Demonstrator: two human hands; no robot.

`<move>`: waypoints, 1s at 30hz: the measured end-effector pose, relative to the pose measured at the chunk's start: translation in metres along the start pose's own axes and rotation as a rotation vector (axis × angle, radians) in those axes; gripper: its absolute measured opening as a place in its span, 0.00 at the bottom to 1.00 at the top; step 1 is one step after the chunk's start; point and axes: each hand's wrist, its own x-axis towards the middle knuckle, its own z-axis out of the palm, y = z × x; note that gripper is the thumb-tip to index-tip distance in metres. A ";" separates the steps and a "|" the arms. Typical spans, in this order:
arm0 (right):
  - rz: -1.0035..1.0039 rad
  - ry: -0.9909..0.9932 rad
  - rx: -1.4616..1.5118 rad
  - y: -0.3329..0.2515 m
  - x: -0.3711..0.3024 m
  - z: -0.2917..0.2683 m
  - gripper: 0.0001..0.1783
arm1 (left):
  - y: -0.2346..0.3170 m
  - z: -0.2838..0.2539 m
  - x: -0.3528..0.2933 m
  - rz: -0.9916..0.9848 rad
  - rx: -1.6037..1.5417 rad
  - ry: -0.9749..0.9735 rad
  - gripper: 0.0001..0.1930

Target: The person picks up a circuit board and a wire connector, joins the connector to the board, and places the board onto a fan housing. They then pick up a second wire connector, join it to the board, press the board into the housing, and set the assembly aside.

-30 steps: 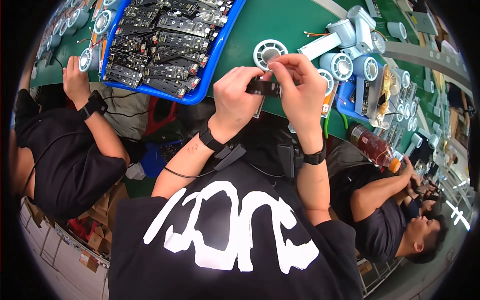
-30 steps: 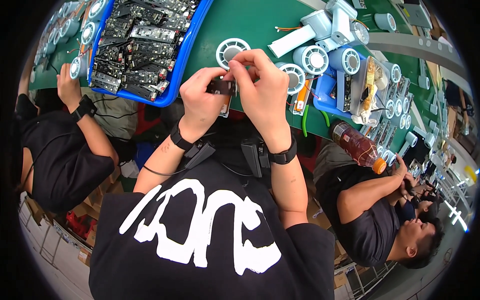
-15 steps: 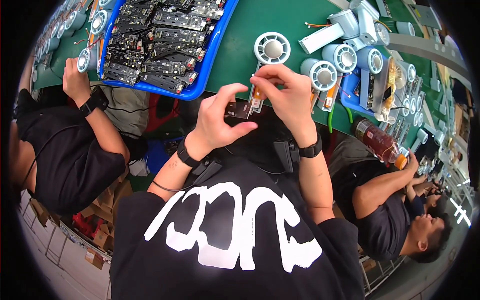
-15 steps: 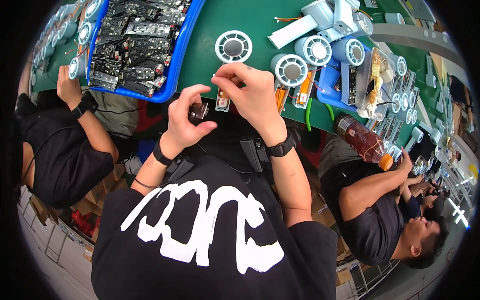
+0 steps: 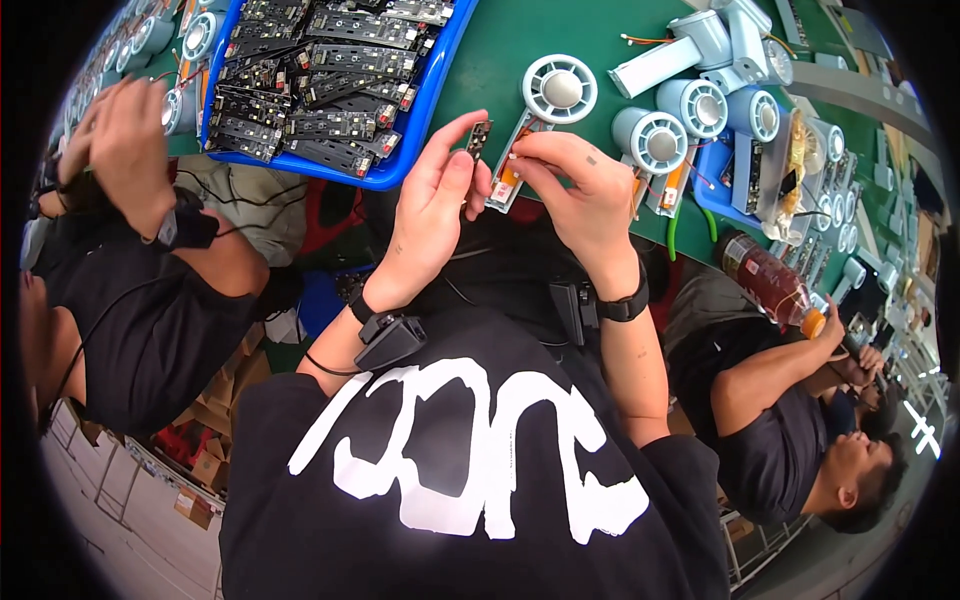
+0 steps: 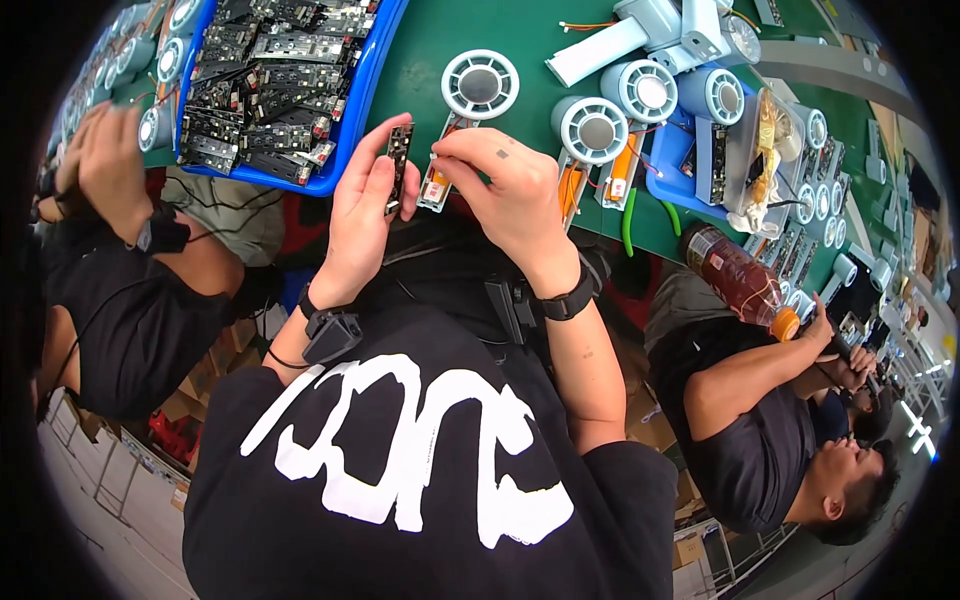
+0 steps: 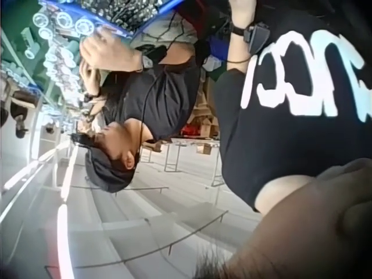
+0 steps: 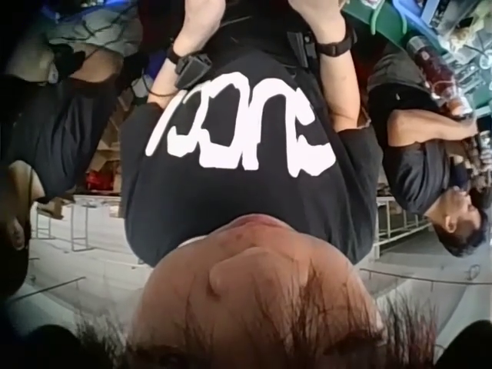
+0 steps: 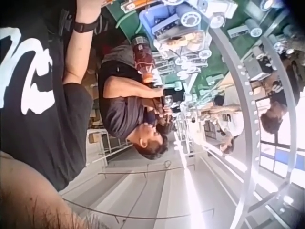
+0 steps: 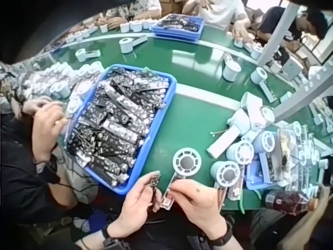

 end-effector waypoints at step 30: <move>-0.012 0.082 -0.099 -0.005 0.005 0.005 0.08 | -0.002 -0.002 0.008 -0.025 -0.127 0.007 0.17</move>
